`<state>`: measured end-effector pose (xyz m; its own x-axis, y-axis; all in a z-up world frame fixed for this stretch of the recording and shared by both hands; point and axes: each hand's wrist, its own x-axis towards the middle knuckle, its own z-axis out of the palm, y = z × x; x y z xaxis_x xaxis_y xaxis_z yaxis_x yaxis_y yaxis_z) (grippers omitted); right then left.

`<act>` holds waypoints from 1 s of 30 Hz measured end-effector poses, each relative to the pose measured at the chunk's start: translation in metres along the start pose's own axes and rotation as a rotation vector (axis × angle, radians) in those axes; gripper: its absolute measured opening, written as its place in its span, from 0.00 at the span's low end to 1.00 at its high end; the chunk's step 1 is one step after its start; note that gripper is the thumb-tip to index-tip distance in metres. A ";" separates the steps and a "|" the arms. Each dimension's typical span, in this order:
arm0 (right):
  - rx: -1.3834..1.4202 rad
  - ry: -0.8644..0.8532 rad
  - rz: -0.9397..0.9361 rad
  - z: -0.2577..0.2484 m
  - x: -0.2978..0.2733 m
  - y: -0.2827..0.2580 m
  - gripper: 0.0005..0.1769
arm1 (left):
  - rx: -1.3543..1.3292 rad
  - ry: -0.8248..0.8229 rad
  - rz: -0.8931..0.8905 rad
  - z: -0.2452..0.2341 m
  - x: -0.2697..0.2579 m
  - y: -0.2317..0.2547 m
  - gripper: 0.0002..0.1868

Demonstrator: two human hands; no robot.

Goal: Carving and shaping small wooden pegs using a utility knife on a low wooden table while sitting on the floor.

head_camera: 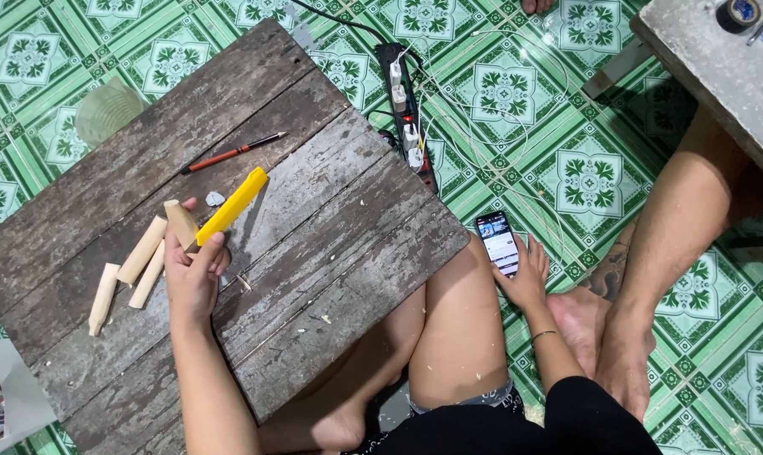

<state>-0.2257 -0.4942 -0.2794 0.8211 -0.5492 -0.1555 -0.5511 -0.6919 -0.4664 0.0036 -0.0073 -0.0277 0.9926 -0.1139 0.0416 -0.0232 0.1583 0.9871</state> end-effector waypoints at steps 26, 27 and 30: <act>0.822 0.361 0.014 -0.038 0.024 0.004 0.12 | 0.020 0.007 -0.019 -0.001 0.000 0.000 0.32; 0.862 0.404 -0.031 -0.053 0.022 -0.018 0.09 | 0.012 0.006 -0.016 -0.001 0.001 0.000 0.32; 0.818 0.526 -0.204 -0.084 0.009 -0.086 0.08 | -0.020 -0.004 -0.008 -0.001 0.003 0.000 0.32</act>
